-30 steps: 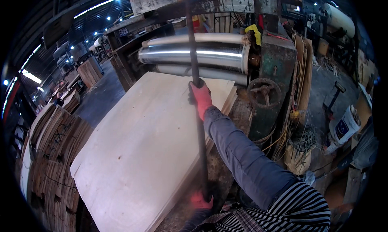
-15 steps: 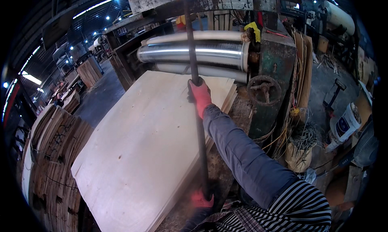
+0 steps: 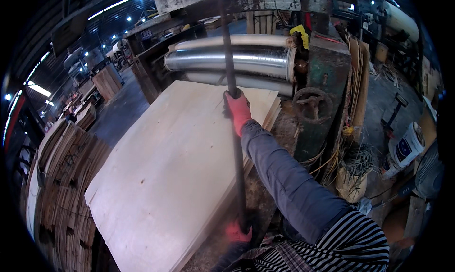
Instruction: The person feeds large wooden panels through a roller machine, then stacks them on a nearby rack. The person repeats this process for multiple panels, handling each one by hand and using a long metal rod to assist with feeding the panels into the machine.
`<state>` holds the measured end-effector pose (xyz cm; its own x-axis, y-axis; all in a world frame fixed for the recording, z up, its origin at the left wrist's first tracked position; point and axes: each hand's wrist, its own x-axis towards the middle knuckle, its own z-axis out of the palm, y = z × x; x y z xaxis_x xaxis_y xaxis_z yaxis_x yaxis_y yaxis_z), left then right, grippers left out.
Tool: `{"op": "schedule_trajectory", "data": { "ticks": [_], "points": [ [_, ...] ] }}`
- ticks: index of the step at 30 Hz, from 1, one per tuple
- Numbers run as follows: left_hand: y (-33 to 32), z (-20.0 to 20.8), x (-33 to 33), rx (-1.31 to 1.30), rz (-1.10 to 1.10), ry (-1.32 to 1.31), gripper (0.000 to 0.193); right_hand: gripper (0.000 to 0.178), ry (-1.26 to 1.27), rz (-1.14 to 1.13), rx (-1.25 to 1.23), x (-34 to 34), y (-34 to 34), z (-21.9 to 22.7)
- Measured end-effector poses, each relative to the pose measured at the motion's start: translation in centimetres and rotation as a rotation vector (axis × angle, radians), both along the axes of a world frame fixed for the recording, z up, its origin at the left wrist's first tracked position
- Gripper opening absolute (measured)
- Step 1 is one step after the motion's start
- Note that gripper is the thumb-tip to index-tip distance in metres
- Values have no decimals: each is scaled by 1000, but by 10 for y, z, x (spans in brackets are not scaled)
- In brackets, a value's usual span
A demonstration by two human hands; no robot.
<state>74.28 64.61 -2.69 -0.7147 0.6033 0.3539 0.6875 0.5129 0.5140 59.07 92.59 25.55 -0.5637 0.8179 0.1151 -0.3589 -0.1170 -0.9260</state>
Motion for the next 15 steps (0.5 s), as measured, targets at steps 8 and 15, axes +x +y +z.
{"op": "schedule_trajectory", "data": {
  "ticks": [8,15],
  "points": [
    [2,0,-1,-2,-13,12,57,22,58,32,-35,-2,2,-4],
    [1,-2,-1,-5,-38,-13,58,12,89,8,-76,4,-6,6]
  ]
}}
